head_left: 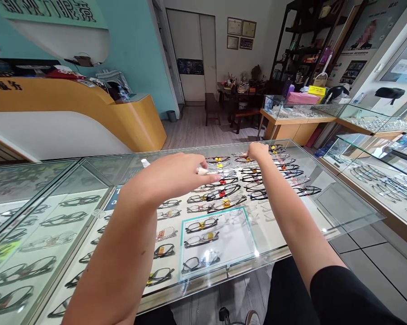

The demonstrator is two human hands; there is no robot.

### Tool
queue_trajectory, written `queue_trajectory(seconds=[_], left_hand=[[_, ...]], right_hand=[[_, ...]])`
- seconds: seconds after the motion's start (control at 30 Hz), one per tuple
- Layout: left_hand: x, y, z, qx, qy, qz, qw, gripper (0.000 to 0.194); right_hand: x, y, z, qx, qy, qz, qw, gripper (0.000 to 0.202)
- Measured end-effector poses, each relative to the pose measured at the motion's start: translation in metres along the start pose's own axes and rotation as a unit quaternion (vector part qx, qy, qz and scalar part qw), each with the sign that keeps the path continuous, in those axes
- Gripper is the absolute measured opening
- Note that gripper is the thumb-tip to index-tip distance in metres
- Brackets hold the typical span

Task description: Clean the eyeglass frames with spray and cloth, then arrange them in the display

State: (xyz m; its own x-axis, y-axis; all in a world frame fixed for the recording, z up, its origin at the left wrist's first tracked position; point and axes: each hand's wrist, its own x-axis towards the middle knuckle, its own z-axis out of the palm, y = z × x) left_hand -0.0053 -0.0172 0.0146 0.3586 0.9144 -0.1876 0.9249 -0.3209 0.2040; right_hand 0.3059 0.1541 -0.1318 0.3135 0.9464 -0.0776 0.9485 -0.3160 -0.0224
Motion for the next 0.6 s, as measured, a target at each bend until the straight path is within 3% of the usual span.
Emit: queue_trajectory(seconds=[0.2,0.33,0.43,0.6], left_hand=[[-0.003,-0.001,0.001,0.02,-0.007,0.014,1.0,0.077],[-0.006,-0.004,0.002,0.016,0.018,0.035,0.999,0.076],[-0.011,-0.006,0.0,-0.015,0.04,0.063,0.997,0.071],[-0.018,-0.008,-0.007,-0.054,0.064,0.072,0.994,0.058]], right_hand=[[0.0,-0.003,0.003,0.005,-0.006,-0.003,1.0,0.037],[-0.007,-0.004,-0.002,0.02,0.002,-0.001,1.0,0.036],[-0.018,-0.002,-0.018,0.043,0.029,-0.003,0.999,0.031],[-0.052,0.004,-0.065,0.124,0.094,-0.053,0.986,0.019]])
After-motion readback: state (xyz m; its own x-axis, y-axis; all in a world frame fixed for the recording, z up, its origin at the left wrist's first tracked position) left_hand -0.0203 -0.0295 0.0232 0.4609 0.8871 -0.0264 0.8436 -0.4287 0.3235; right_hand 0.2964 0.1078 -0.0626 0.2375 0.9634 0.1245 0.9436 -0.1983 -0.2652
